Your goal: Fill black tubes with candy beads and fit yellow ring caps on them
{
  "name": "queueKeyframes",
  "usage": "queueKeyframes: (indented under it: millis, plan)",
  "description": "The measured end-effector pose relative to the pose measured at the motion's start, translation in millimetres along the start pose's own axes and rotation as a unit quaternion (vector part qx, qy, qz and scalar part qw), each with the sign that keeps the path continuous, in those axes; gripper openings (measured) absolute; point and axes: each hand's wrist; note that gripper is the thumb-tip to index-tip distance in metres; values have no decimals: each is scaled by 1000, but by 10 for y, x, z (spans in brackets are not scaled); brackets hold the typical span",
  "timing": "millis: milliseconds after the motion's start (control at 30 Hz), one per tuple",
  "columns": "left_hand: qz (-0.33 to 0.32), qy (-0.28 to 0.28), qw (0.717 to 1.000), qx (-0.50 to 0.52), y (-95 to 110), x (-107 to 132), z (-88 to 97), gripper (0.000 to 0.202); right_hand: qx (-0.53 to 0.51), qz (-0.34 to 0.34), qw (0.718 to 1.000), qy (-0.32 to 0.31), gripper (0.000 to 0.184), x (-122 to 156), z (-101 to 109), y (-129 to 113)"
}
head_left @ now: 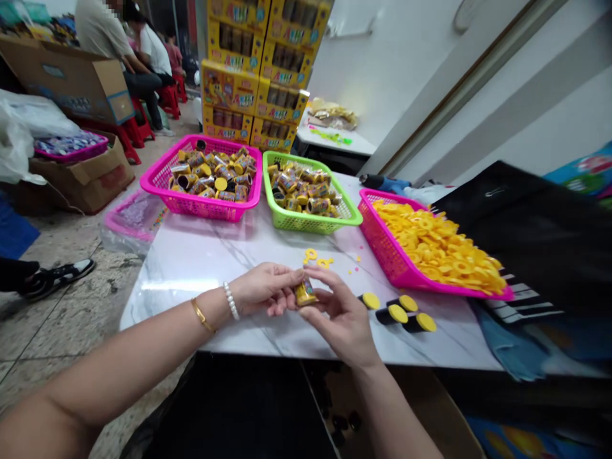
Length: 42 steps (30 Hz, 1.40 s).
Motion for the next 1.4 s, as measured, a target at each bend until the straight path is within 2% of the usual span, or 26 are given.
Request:
queueKeyframes:
  millis: [33,100,167,200,233,267,300,333,400,433,467,600,700,767,833,933,1000,1033,1100,1167,1233,1267,1333,1400]
  plan:
    - [-8,0,1000,4,-3,-4,-1,55,25,1,1000,-8,30,-71,27,-14]
    - [-29,25,999,0,-4,-14,9,62,118,32,992,15,16,-336,120,-44]
    - [-58,86,994,-43,3,-19,36,62,225,79,970,56,10,-739,281,-83]
    - [-73,127,985,-88,7,-20,55,56,258,98,958,74,17,-960,385,-101]
    - [-91,169,969,-154,10,-22,76,46,268,109,954,77,29,-1168,494,-115]
    - [-111,208,943,-235,10,-23,99,33,265,105,957,54,47,-1343,599,-127]
    - [-133,244,904,-324,6,-25,122,21,257,94,961,34,56,-1465,685,-140]
    - [-154,272,857,-409,-3,-27,143,12,253,81,964,12,56,-1525,742,-157]
    - [-168,293,770,-542,-33,-33,173,6,244,64,967,-17,48,-1440,750,-207]
    - [-158,287,742,-586,-52,-38,183,6,243,58,968,-28,41,-1308,706,-230]
    - [-141,273,726,-615,-70,-45,189,6,242,54,968,-38,35,-1134,639,-242]
    - [-97,224,705,-666,-111,-89,220,8,204,12,976,-80,19,-342,323,-114]
    - [-131,223,689,-677,-111,-101,253,12,137,-61,988,-18,17,14,165,80]
    - [-188,225,686,-666,-104,-88,253,13,79,-132,987,49,25,83,116,167]
    - [-257,206,687,-647,-99,-69,223,14,18,-192,979,69,34,50,98,191]
    - [-319,155,705,-614,-94,-50,144,17,-40,-221,974,-31,36,-76,76,154]
    - [-332,151,727,-582,-82,-44,98,18,-64,-229,969,-73,31,-144,48,133]
    - [-332,173,739,-561,-71,-42,82,18,-76,-233,968,-62,30,-163,31,133]
    - [-312,251,773,-491,-45,-34,58,20,-100,-233,967,6,30,-171,-1,148]
    - [-245,296,837,-390,-23,-25,37,25,-122,-222,964,78,30,-154,-26,166]
    - [-164,254,903,-306,-15,-14,13,29,-140,-213,961,110,29,-132,-46,163]
    - [-140,224,920,-290,-17,-10,2,29,-146,-212,961,106,30,-122,-56,151]
    - [-137,194,920,-311,-26,-3,-12,25,-152,-212,962,76,31,-114,-71,112]
    - [-156,187,896,-371,-35,-1,-17,19,-148,-214,964,49,34,-118,-80,72]
Point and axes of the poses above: each hand's wrist, its own x-axis away from the middle knuckle, its own z-axis out of the back of the hand, y = z × x, and after that the axes turned 7 degrees about -y, right-handed
